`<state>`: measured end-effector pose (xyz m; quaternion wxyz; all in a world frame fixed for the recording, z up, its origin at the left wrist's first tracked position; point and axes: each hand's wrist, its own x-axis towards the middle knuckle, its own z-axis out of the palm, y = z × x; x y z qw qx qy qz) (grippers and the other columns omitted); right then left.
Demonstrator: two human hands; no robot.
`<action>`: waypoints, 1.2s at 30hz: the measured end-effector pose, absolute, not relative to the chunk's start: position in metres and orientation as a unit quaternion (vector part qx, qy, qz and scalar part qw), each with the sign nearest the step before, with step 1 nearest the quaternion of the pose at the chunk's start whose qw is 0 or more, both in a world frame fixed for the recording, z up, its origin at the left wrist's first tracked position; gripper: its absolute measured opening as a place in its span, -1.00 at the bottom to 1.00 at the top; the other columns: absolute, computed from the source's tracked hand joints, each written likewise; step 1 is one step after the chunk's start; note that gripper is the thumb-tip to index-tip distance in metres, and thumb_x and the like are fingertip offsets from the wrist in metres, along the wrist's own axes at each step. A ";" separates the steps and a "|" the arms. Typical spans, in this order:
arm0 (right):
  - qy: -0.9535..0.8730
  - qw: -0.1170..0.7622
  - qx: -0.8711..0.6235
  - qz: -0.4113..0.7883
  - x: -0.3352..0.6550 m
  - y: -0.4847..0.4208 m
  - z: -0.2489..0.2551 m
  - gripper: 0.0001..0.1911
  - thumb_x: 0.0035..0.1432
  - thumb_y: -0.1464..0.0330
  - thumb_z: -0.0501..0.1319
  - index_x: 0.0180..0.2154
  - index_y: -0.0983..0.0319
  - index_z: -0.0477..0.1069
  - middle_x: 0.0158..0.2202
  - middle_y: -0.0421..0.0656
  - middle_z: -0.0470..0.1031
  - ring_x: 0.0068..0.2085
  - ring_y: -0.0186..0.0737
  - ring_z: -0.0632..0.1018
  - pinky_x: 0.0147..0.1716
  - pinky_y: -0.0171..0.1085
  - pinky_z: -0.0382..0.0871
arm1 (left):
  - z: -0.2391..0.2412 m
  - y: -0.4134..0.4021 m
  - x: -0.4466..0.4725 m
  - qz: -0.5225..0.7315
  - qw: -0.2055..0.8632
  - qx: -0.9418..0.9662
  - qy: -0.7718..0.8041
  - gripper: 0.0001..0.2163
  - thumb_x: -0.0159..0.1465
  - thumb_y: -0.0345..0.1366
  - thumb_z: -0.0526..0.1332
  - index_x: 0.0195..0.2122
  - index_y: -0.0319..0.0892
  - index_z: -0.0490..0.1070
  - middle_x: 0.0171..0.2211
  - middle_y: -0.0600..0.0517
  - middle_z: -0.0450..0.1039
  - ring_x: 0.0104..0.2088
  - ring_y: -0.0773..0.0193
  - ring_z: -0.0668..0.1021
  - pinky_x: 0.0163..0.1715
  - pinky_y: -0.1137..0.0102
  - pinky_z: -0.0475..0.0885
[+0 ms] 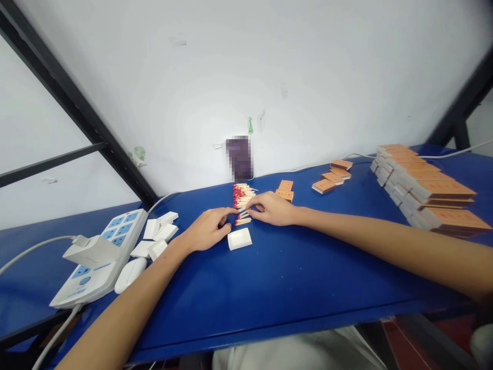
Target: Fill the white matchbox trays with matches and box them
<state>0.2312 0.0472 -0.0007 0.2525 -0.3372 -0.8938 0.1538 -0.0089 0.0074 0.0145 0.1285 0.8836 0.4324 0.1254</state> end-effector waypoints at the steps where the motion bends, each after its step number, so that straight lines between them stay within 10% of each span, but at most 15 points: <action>1: -0.894 0.252 -0.338 0.151 0.231 0.047 -0.001 -0.77 0.19 0.35 0.17 -0.22 0.25 0.57 -0.54 -0.24 0.38 -0.50 -0.38 0.30 -0.44 -0.36 0.04 | 0.015 0.007 -0.009 0.125 0.130 0.883 0.433 -0.59 0.23 -0.35 0.07 0.13 -0.15 0.36 -0.48 0.13 0.30 -0.48 0.33 0.36 -0.41 0.42 0.22; 36: -0.890 0.247 -0.349 0.159 0.231 0.047 -0.002 -0.81 0.16 0.37 0.18 -0.26 0.25 0.57 -0.57 -0.27 0.34 -0.54 -0.41 0.26 -0.47 -0.36 -0.01 | 0.015 0.009 -0.009 0.141 0.176 0.870 0.439 -0.58 0.21 -0.36 0.07 0.10 -0.16 0.39 -0.49 0.14 0.31 -0.50 0.36 0.34 -0.44 0.46 0.20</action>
